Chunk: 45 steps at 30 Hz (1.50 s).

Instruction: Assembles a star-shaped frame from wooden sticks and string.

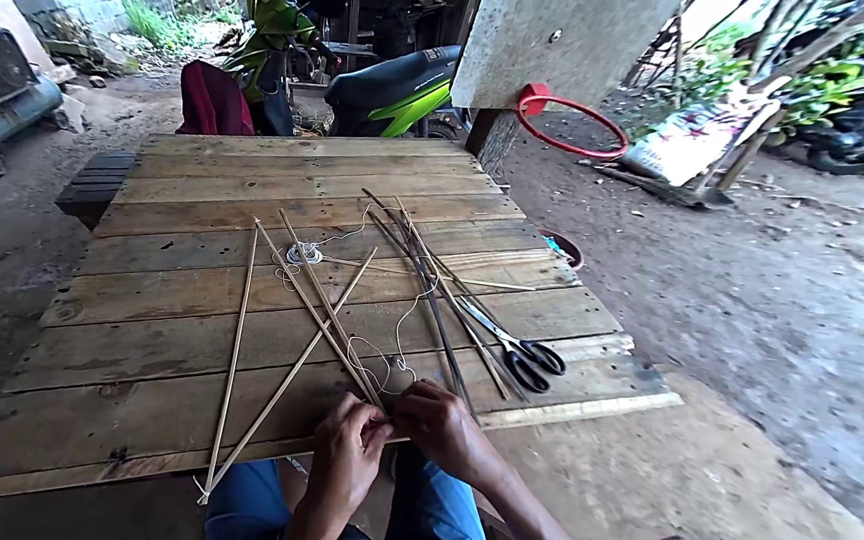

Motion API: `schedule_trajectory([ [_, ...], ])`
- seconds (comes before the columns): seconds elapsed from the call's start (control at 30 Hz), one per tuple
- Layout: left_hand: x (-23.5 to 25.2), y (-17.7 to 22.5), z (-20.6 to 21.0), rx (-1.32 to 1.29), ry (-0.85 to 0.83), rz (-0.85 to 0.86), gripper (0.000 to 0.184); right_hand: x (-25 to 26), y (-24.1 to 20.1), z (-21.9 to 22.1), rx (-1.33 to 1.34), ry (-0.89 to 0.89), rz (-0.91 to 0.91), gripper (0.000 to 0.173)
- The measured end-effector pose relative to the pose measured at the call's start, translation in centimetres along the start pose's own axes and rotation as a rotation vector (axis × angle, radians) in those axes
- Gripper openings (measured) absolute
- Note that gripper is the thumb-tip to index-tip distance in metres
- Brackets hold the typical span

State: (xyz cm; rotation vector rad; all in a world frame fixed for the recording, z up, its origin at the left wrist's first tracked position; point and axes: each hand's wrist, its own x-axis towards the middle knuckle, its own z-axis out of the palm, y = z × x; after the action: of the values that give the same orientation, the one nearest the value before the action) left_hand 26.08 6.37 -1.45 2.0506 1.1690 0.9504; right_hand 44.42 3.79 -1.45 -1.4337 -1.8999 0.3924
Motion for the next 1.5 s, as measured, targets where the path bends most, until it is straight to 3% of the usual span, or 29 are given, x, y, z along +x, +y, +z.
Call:
schedule_trajectory([
  [0.1,-0.2,-0.3,0.5,0.014,0.044,0.030,0.018,0.0,-0.1,0.1,0.065,0.053,-0.069,0.011],
  [0.23,0.1,-0.3,0.7,0.011,0.058,0.025,0.014,0.2,-0.3,0.8,0.016,0.098,-0.234,0.013],
  [0.43,0.1,0.0,0.4,0.021,0.046,0.015,0.027,0.5,0.3,0.8,0.127,0.118,-0.177,0.010],
  [0.57,0.3,0.1,0.6,0.015,0.060,0.011,0.020,0.5,0.6,0.6,0.378,0.090,-0.197,0.007],
  [0.7,0.3,0.1,0.5,-0.003,0.036,-0.007,0.019,0.9,1.2,0.4,0.573,0.038,-0.100,0.005],
  [0.83,0.3,0.2,0.3,0.005,0.023,-0.026,0.018,1.2,1.5,-1.2,0.368,0.135,-0.078,0.011],
  [0.93,0.3,0.1,0.6,0.005,0.027,-0.018,0.019,0.8,0.4,-1.8,0.037,0.042,-0.011,0.023],
  [1.0,0.3,0.0,0.8,0.012,0.046,-0.004,0.020,0.6,-0.1,-1.4,-0.020,-0.015,0.039,0.023],
  [1.13,0.2,0.0,0.6,0.003,0.036,-0.004,0.017,0.8,0.1,-0.5,0.000,-0.007,0.021,0.013],
  [1.33,-0.1,-0.6,0.1,-0.004,0.083,0.011,0.015,1.3,-0.1,-0.7,-0.009,-0.026,0.006,0.014],
  [1.5,-0.2,-0.2,-0.1,-0.002,0.112,-0.019,0.011,2.1,0.0,-0.6,0.218,-0.075,-0.258,0.008],
])
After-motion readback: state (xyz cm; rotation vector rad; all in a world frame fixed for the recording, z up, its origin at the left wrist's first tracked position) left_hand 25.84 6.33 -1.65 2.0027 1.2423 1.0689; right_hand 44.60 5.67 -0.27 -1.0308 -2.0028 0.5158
